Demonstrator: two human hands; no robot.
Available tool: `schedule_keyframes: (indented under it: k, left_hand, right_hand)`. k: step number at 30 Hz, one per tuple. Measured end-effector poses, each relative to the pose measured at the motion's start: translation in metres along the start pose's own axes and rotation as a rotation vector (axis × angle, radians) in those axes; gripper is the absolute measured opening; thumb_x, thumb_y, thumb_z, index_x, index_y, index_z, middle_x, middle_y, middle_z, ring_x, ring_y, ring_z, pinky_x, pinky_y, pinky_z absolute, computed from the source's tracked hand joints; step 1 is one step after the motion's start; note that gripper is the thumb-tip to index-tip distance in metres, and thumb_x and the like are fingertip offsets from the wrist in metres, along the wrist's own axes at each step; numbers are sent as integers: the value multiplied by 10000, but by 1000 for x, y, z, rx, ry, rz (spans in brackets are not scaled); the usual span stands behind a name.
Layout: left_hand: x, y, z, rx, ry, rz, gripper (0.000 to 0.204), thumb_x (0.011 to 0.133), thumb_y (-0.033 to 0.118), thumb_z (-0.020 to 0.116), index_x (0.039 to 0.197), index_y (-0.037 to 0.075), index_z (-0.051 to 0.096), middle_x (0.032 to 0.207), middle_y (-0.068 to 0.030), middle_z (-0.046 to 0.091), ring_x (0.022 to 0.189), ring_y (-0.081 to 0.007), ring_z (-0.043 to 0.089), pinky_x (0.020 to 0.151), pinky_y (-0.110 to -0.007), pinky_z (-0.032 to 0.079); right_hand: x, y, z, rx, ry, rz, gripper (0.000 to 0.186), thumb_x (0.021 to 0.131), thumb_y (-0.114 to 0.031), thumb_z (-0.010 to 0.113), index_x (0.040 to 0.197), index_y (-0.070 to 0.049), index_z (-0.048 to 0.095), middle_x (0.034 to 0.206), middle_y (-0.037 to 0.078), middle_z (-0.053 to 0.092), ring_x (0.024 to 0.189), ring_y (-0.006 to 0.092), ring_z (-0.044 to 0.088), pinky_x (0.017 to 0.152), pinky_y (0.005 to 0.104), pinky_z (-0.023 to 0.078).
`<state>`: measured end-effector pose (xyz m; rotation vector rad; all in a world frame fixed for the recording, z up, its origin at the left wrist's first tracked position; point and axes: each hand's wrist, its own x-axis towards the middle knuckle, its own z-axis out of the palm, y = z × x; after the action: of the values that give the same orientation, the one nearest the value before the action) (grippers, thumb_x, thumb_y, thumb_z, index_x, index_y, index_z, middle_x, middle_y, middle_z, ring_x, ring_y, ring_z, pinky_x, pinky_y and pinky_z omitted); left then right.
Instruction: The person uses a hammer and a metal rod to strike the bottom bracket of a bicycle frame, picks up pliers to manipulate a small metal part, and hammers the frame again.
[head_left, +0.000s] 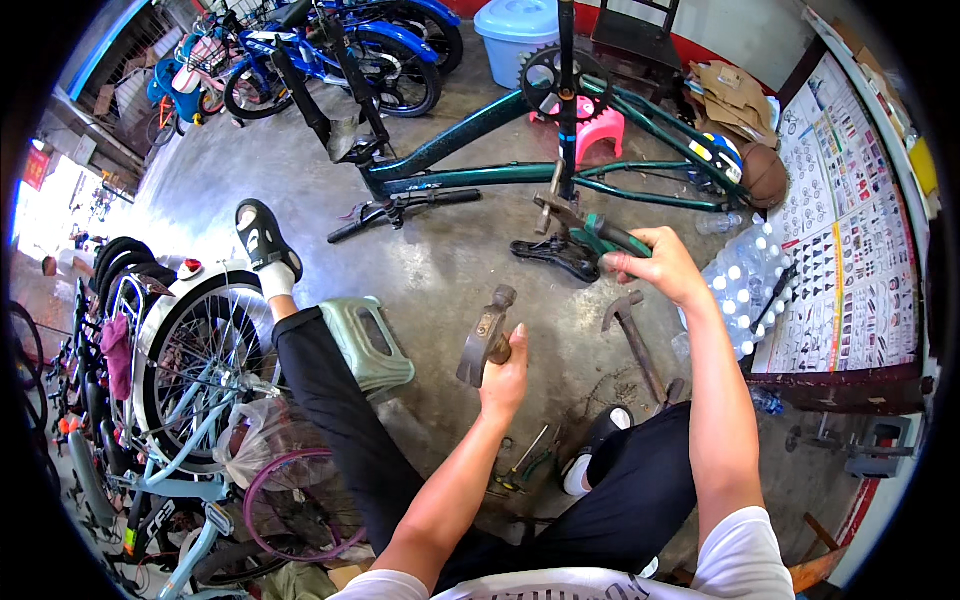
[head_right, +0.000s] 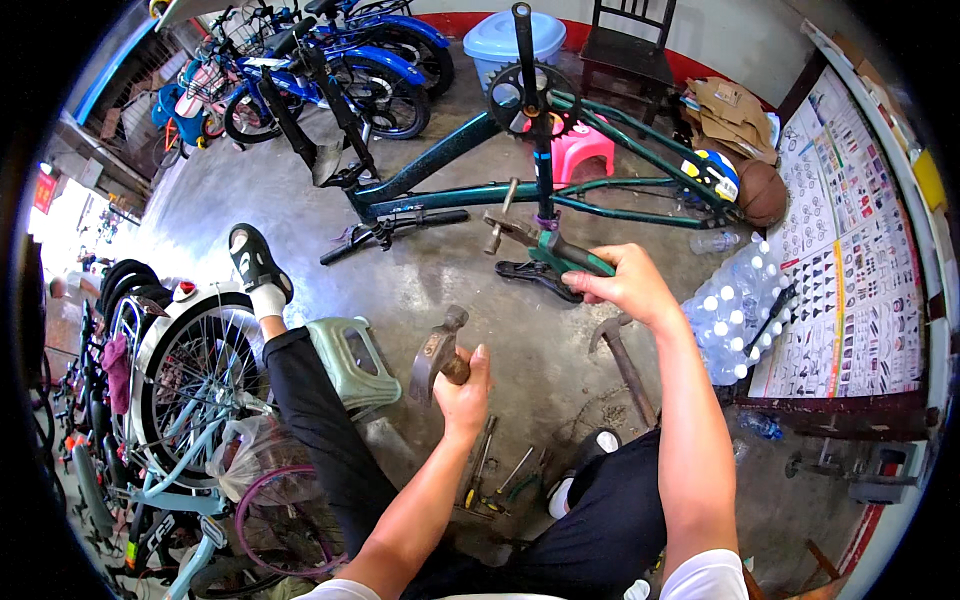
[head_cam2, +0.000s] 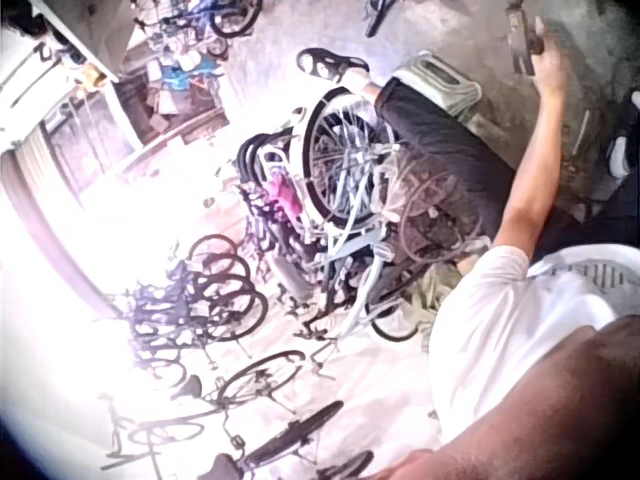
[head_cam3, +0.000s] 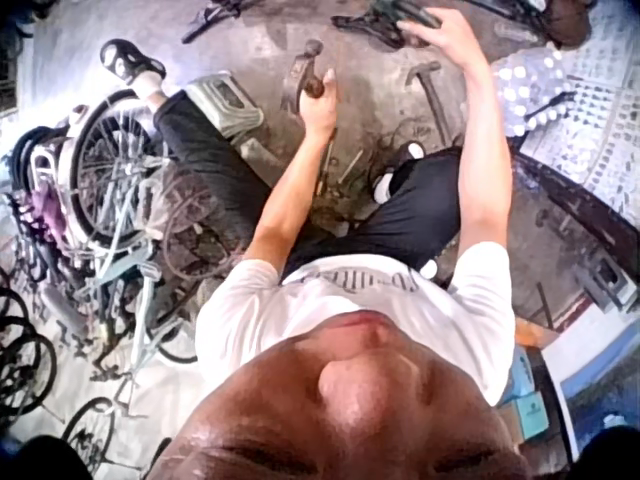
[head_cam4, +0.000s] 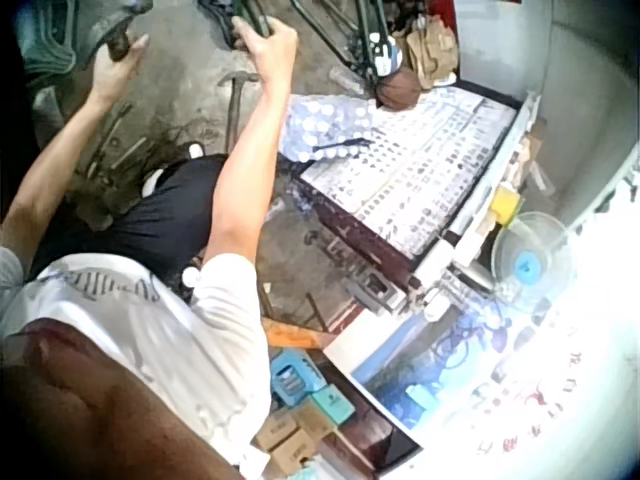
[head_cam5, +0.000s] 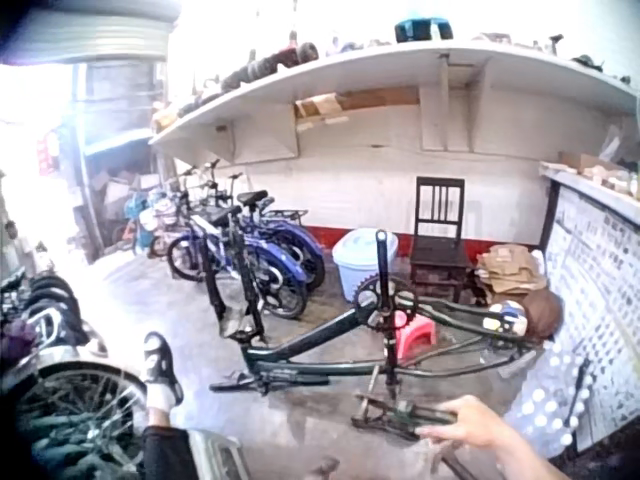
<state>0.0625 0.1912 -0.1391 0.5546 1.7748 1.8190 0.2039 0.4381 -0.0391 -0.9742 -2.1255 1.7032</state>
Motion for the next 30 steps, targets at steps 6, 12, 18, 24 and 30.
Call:
schedule_keyframes:
  k: [6,12,18,24,30]
  left_hand:
    - [-50,-75,-47,374,10,-107,333,964,260,733,802,16,576,631,-57,527,587,-118,468,566,-334,404]
    - [-109,-49,-110,513,-143,-185,256,953,251,731,908,0,712,734,-136,708,726,-134,687,665,-369,517]
    - [-136,-85,-138,745,-92,-436,503,884,509,719,1130,71,727,891,-243,719,924,-462,682,771,-488,550]
    - [-131,-147,-119,644,-49,-605,474,872,458,748,1041,15,728,873,-259,708,922,-474,684,757,-483,541]
    - [-122,-192,-133,609,-13,-797,456,869,446,747,1016,14,743,928,-234,737,947,-419,710,812,-486,537]
  right_hand:
    - [27,12,-8,237,349,-228,345,889,-234,767,1143,-11,701,947,52,721,871,139,661,836,301,505]
    - [180,-49,-187,42,469,-238,453,802,-286,758,1163,-18,703,1066,51,682,1073,189,579,996,363,413]
    - [255,12,-171,29,220,-119,286,821,-237,712,1055,-72,709,1019,31,674,965,163,581,890,328,439]
    - [212,18,-144,-154,375,-280,404,929,-221,650,1269,-4,648,1152,67,686,1068,186,629,1002,329,436]
    - [171,22,-126,-78,365,-309,380,973,-158,633,1294,44,613,1207,98,690,1069,199,679,1021,351,460]
